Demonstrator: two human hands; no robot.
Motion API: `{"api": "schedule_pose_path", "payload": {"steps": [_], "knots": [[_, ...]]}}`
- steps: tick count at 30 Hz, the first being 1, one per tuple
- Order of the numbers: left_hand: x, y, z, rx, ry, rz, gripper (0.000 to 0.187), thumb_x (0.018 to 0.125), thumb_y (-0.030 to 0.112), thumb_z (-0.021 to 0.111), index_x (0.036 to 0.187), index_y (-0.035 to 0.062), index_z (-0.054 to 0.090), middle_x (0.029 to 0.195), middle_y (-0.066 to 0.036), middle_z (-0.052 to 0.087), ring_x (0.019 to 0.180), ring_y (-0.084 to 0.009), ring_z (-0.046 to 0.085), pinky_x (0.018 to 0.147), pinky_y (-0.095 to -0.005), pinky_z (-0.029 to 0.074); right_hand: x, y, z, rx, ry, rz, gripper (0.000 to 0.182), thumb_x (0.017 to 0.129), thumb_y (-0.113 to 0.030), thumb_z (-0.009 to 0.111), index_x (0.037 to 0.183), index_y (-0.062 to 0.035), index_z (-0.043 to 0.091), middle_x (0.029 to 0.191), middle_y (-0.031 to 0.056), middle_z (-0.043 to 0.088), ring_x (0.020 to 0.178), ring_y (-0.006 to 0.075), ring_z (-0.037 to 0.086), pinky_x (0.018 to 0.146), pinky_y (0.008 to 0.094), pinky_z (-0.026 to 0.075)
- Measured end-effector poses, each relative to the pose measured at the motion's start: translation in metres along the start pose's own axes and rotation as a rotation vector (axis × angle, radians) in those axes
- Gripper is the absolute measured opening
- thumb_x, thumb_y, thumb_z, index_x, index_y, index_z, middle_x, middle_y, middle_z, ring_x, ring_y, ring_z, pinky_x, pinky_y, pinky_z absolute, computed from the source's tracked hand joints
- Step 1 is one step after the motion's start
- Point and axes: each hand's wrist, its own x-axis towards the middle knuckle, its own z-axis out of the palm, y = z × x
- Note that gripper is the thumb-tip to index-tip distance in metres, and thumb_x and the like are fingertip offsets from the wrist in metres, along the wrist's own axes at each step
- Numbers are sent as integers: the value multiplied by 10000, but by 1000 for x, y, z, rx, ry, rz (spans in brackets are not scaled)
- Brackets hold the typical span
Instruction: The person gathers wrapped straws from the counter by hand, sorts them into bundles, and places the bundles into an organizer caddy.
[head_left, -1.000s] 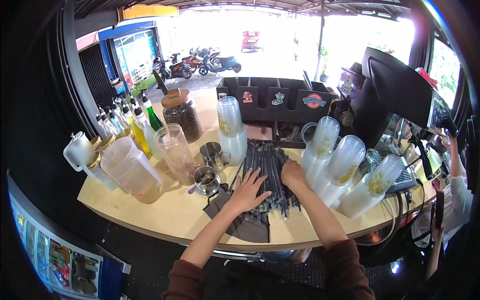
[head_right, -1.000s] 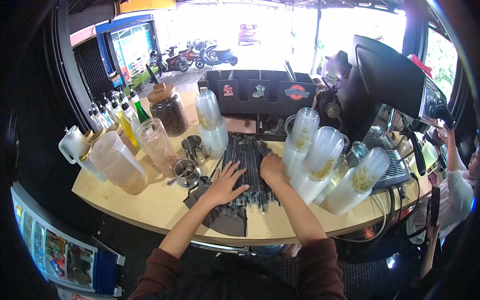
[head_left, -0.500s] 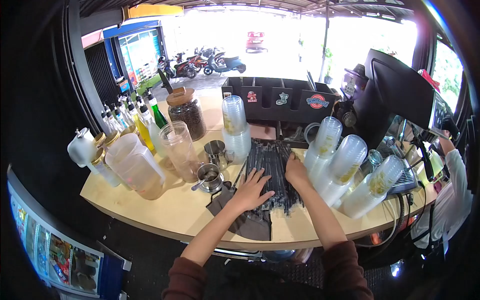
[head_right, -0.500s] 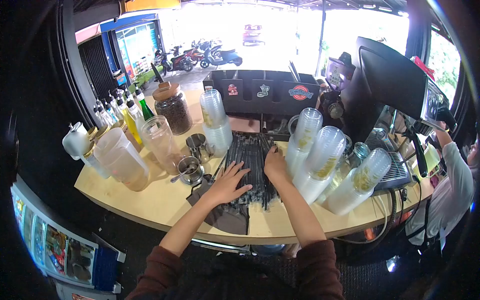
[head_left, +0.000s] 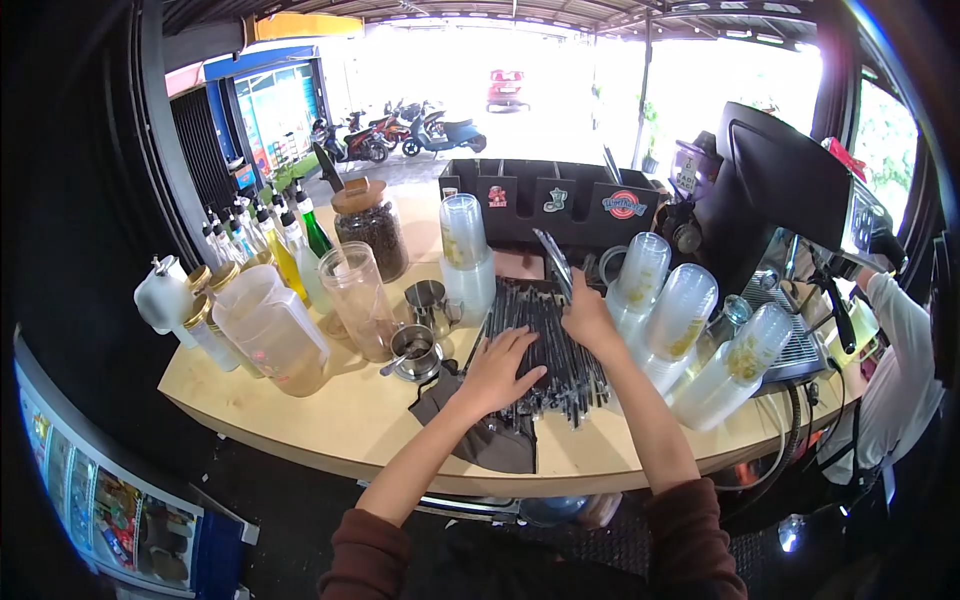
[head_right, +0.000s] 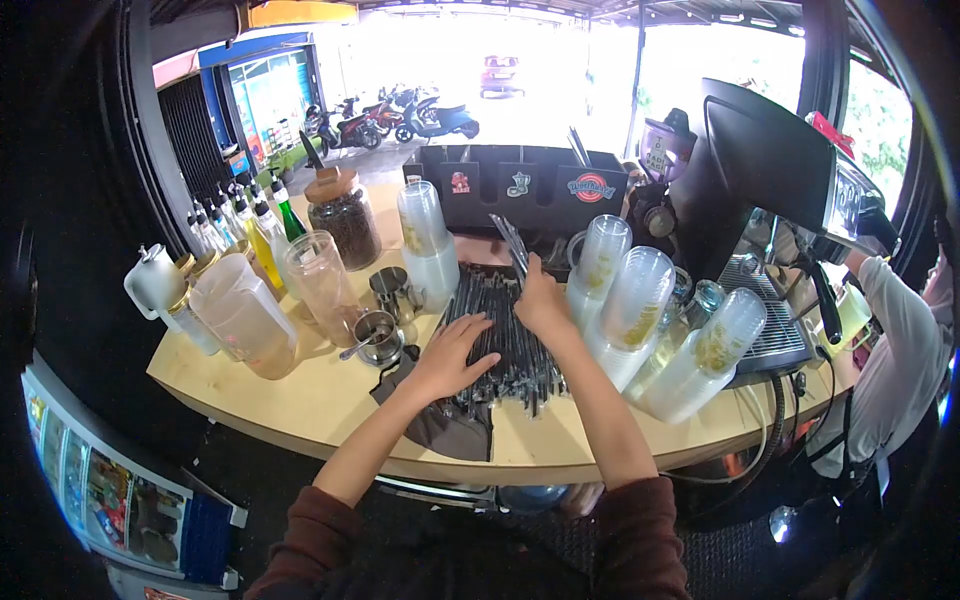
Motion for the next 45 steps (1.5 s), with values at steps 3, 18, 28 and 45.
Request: {"api": "schedule_pose_path", "payload": {"steps": [3,18,28,45], "knots": [[5,6,-13,-163,115,32,477,788,275,573,1168,21,439,1198,-170,461,1100,-341,444,934,-399,341,0,-9,-22,369,-23,-46,596,693,7,564,1234,-25,315,850,186,588,742,272,614,636,365,492],[-8,14,-54,-1015,477,-105,381,854,112,516,1196,16,380,1126,-107,485,1047,-179,480,889,-302,376,-30,-90,-34,1466,-279,-172,130,814,-115,575,873,-20,507,624,18,520,543,99,509,508,231,398],[-61,-11,-91,-633,655,-178,660,668,211,729,1187,-7,385,1167,-110,459,1027,-181,480,855,-315,392,-66,-149,71,1383,-297,-359,357,791,-99,605,1107,-4,469,905,36,562,783,95,536,674,225,451],[-72,-41,-56,-805,344,-244,315,747,144,664,984,-7,520,993,-79,562,918,-128,520,805,-283,413,-92,-127,104,1134,-390,-325,359,704,-8,560,1054,16,482,948,108,558,867,147,532,774,267,421]]}}
